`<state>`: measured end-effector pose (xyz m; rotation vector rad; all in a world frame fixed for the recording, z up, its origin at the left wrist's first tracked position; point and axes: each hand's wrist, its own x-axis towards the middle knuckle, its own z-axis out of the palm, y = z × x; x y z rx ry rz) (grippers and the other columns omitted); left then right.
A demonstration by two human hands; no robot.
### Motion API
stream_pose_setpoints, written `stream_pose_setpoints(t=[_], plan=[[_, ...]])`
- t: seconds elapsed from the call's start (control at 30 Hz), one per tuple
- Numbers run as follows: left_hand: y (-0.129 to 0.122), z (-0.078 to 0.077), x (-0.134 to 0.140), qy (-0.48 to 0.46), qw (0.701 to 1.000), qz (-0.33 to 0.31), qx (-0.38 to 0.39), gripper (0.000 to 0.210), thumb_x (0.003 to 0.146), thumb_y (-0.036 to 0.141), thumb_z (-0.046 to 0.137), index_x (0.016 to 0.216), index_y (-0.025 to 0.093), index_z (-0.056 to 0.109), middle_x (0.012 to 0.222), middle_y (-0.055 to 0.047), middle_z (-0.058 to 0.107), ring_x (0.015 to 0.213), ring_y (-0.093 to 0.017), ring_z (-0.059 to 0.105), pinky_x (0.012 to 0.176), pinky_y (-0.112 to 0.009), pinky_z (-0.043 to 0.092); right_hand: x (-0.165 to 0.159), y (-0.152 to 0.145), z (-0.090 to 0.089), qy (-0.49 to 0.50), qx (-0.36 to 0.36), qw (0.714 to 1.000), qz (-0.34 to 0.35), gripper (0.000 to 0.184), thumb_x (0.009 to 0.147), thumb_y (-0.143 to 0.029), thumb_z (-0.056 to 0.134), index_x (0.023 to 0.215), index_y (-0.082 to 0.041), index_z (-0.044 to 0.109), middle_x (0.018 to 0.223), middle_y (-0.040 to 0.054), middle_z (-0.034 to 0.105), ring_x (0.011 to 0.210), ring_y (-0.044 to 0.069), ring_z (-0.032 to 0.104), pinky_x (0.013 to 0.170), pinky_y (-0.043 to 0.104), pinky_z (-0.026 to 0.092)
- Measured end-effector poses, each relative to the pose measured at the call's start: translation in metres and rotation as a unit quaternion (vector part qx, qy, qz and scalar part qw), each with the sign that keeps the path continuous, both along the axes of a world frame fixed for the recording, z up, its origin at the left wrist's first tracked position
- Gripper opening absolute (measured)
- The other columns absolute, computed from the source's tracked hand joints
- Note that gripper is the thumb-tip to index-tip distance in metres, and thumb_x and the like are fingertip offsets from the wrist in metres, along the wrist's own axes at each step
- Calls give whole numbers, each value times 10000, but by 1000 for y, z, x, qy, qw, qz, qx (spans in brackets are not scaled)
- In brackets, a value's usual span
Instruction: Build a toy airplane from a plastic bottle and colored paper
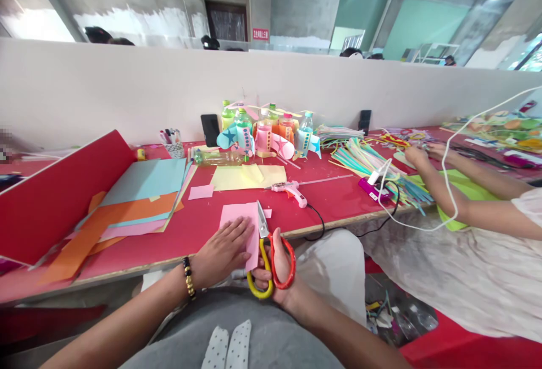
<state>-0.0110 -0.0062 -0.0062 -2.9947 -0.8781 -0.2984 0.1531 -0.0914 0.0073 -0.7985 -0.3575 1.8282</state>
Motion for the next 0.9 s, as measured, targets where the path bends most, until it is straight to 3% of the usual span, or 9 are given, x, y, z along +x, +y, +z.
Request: stream_pose_setpoints(t=[0.13, 0.27, 0.43, 0.47, 0.53, 0.63, 0.7, 0.77, 0.9], plan=[[1, 1, -2, 11, 1000, -5, -13, 640, 959, 519, 334, 1491, 165, 295, 1555, -117, 274, 1436, -268, 249, 1152, -456, 257, 5, -1, 1, -47, 0, 999, -14, 595, 775, -812, 404, 700, -230, 501, 458, -74, 356, 354, 73, 235, 388, 208, 222], [10, 3, -8, 14, 1000, 3, -24, 811, 884, 677, 340, 1498, 151, 282, 1558, -133, 258, 1442, -296, 221, 1154, -467, 237, 17, -11, -2, -121, -2, 993, 3, 567, 799, -774, 408, 688, -221, 471, 467, -65, 401, 339, 74, 265, 362, 214, 203], [39, 10, -30, 41, 996, 52, -56, 1019, 754, 792, 429, 1511, 138, 240, 1560, -176, 220, 1446, -343, 181, 1152, -507, 207, 63, -18, 4, -301, 41, 951, -63, 478, 743, -667, 606, 694, -231, 416, 560, -50, 497, 386, 84, 352, 380, 213, 239], [45, 11, -35, 42, 996, 53, -63, 1003, 763, 783, 429, 1511, 144, 240, 1562, -175, 213, 1448, -341, 174, 1151, -511, 207, 78, -17, 8, -367, 53, 925, -80, 475, 735, -651, 625, 685, -232, 408, 589, -36, 519, 426, 99, 403, 404, 217, 272], [53, 14, -46, 41, 995, 51, -75, 972, 778, 763, 438, 1509, 151, 250, 1562, -169, 215, 1450, -334, 171, 1153, -514, 200, 111, -12, 16, -546, 113, 820, -129, 469, 687, -603, 695, 661, -233, 407, 579, -28, 518, 503, 136, 480, 489, 242, 355], [59, 17, -56, 38, 994, 59, -89, 1011, 735, 767, 500, 1496, 138, 284, 1556, -168, 239, 1446, -337, 188, 1155, -517, 204, 161, 0, 24, -787, 96, 586, -167, 361, 722, -566, 649, 752, -229, 524, 655, 28, 609, 632, 217, 582, 571, 287, 376], [58, 18, -58, 31, 993, 71, -94, 1041, 697, 774, 541, 1481, 127, 319, 1549, -174, 258, 1438, -346, 209, 1151, -523, 219, 188, 11, 24, -872, 36, 470, -134, 294, 744, -503, 622, 735, -224, 531, 644, 46, 621, 649, 241, 605, 554, 291, 339], [56, 19, -58, 15, 992, 82, -96, 1007, 685, 754, 580, 1455, 137, 376, 1530, -169, 311, 1424, -351, 252, 1145, -530, 236, 208, 23, 22, -909, -17, 410, -71, 281, 772, -488, 594, 729, -212, 562, 666, 76, 648, 676, 258, 630, 540, 292, 322], [52, 22, -53, -25, 991, 90, -97, 706, 772, 608, 610, 1333, 186, 542, 1426, -130, 492, 1356, -321, 396, 1125, -494, 302, 221, 40, 17, -922, -63, 382, 1, 329, 788, -509, 588, 772, -182, 625, 756, 117, 692, 748, 274, 660, 539, 288, 329]])
